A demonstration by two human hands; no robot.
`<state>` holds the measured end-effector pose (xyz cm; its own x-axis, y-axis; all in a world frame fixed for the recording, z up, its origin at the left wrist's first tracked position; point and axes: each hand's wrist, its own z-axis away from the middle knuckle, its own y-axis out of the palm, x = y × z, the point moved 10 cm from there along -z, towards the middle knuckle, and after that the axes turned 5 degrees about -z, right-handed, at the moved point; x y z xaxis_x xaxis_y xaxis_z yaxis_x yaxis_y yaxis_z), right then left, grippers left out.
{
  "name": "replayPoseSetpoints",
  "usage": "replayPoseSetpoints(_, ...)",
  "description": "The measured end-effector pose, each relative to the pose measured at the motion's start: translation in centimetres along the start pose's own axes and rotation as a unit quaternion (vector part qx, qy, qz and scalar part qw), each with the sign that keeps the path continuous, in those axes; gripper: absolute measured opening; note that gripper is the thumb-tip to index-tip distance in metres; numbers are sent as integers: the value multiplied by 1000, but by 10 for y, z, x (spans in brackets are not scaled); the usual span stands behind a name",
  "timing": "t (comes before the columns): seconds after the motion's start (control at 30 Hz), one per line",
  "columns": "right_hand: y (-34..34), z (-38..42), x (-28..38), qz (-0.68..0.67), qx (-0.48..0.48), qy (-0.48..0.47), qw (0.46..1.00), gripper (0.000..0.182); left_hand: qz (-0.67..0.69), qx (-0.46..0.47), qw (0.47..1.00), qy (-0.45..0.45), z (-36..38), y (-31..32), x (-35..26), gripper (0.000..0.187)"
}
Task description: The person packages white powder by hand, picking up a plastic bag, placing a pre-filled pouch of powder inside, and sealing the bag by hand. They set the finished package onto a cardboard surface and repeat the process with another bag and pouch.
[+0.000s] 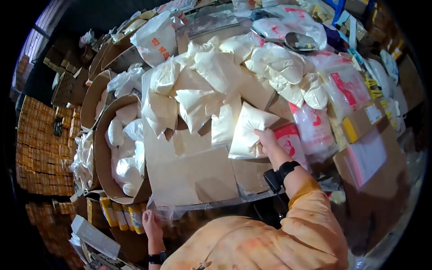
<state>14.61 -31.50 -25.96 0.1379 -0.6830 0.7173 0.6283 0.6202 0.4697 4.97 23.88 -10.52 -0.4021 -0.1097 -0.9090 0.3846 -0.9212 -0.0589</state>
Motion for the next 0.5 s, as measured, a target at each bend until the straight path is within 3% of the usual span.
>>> replayPoseSetpoints(0.07,18,21,18,27,42,-22,999,22,8,12,1000,13,-5,8,-1,9)
replayPoseSetpoints(0.1,30,37,40,153,58,-80,983,21,15,16,1000,9,-6,12,-1,8)
replayPoseSetpoints(0.17,59,72,73,390,90,-190,897,21,-2,14,1000,18,-8,20,-2,8)
replayPoseSetpoints(0.2,77,87,75,532,130,-271,792,17,0,17,1000,13,-9,23,0,8)
replayPoseSetpoints(0.23,99,113,76,583,199,-416,669,8,2,21,1000,9,-11,26,1,7)
replayPoseSetpoints(0.3,125,166,74,526,306,-597,523,9,7,29,1000,6,-15,32,2,7)
replayPoseSetpoints(0.33,116,154,55,590,295,-539,524,11,11,33,999,6,-16,35,2,8)
replayPoseSetpoints(0.37,112,150,50,566,321,-523,550,10,15,36,999,6,-16,37,2,8)
replayPoseSetpoints(0.43,74,123,14,611,255,-502,556,8,24,31,999,3,-14,37,5,8)
replayPoseSetpoints(0.5,56,116,-1,628,240,-414,613,7,16,26,1000,3,-14,31,6,8)
